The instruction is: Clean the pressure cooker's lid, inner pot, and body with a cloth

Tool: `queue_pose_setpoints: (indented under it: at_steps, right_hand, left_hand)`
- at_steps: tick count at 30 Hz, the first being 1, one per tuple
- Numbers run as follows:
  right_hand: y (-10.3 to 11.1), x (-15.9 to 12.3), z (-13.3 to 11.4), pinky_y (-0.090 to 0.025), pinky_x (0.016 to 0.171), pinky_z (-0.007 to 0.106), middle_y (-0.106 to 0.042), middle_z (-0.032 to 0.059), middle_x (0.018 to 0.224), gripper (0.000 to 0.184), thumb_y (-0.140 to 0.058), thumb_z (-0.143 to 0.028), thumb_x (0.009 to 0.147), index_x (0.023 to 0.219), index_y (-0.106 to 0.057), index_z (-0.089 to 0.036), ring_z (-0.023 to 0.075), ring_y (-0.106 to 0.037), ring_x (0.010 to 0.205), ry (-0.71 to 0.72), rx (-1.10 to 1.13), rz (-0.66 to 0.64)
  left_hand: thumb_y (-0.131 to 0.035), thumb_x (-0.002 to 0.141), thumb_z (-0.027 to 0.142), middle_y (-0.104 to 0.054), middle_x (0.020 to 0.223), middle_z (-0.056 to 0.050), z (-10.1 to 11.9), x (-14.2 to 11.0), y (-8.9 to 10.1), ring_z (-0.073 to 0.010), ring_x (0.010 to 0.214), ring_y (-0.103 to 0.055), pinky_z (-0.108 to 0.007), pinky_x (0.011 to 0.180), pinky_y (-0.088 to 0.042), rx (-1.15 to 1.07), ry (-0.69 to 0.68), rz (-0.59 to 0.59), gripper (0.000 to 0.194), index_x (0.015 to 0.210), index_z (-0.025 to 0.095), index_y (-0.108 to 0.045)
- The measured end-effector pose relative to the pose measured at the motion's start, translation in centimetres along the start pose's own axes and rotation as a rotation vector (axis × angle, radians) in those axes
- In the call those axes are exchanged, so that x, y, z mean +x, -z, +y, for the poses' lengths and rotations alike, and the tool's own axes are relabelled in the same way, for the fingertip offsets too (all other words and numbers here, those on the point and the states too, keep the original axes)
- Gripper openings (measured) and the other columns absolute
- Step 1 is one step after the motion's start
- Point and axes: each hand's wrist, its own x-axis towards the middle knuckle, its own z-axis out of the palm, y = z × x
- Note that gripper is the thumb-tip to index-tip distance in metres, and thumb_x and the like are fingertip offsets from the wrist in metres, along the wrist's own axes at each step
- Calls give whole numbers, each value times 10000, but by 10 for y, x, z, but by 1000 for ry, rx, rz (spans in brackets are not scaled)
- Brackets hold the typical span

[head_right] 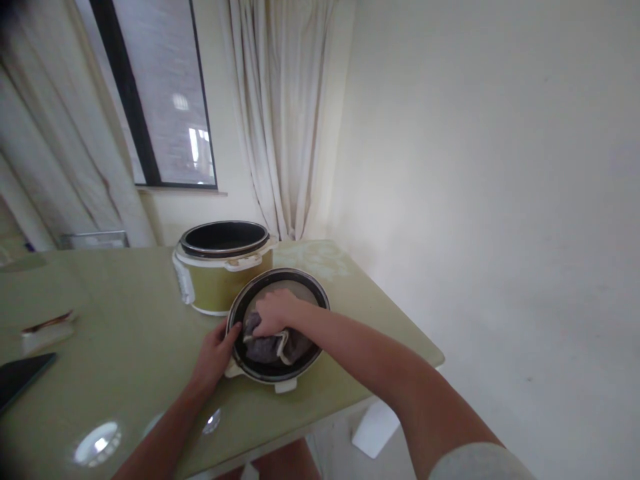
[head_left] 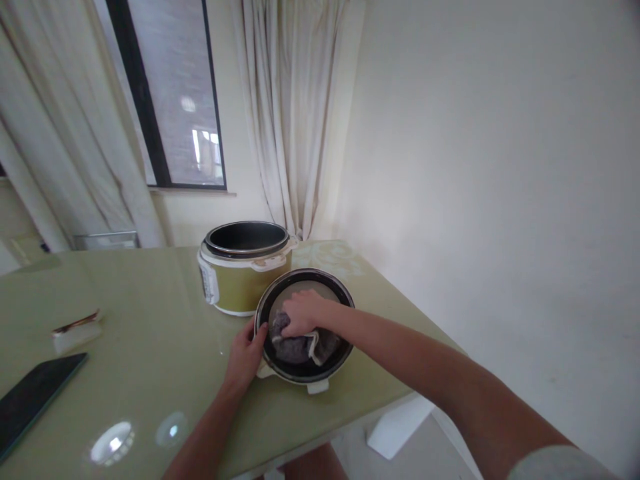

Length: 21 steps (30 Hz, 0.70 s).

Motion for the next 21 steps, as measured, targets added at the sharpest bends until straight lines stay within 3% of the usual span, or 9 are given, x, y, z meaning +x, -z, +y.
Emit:
queue_pose_setpoints:
  at_steps: [3,7,15,21]
  right_hand:
    - [0,7,11,-619,896,477,-789,200,1214,586,-621,-630,907,1230,-782,-168,383,-763,1123,-102,37,139]
    - [4,9,22,-608,916,474,-780,224,1213,560,-605,-587,951,1257,-761,-144,376,-760,1138,-218,-10,176]
    - [6,-12,35,-610,913,448,-788,235,1177,387,-705,-412,901,1165,-805,-148,355,-773,1101,-258,-166,10]
    - [9,-24,21,-618,928,469,-804,200,1159,432,-799,-422,792,1140,-816,-167,374,-773,1098,-141,-257,-206]
  left_hand:
    - [-614,865,606,-834,1127,-122,-2,0,0,-347,1088,-754,-450,982,-581,15,-2,14,586,1173,141,-795]
    - [-594,881,604,-833,1143,-128,-3,0,0,-335,1038,-758,-439,938,-584,34,-1,19,607,1205,129,-791]
    - [-611,845,593,-847,975,-84,4,0,-3,-315,926,-768,-399,828,-608,7,24,30,549,1108,158,-817]
    - [-603,845,593,-844,971,-93,3,-2,-2,-323,930,-768,-403,828,-605,29,16,32,557,1117,154,-812]
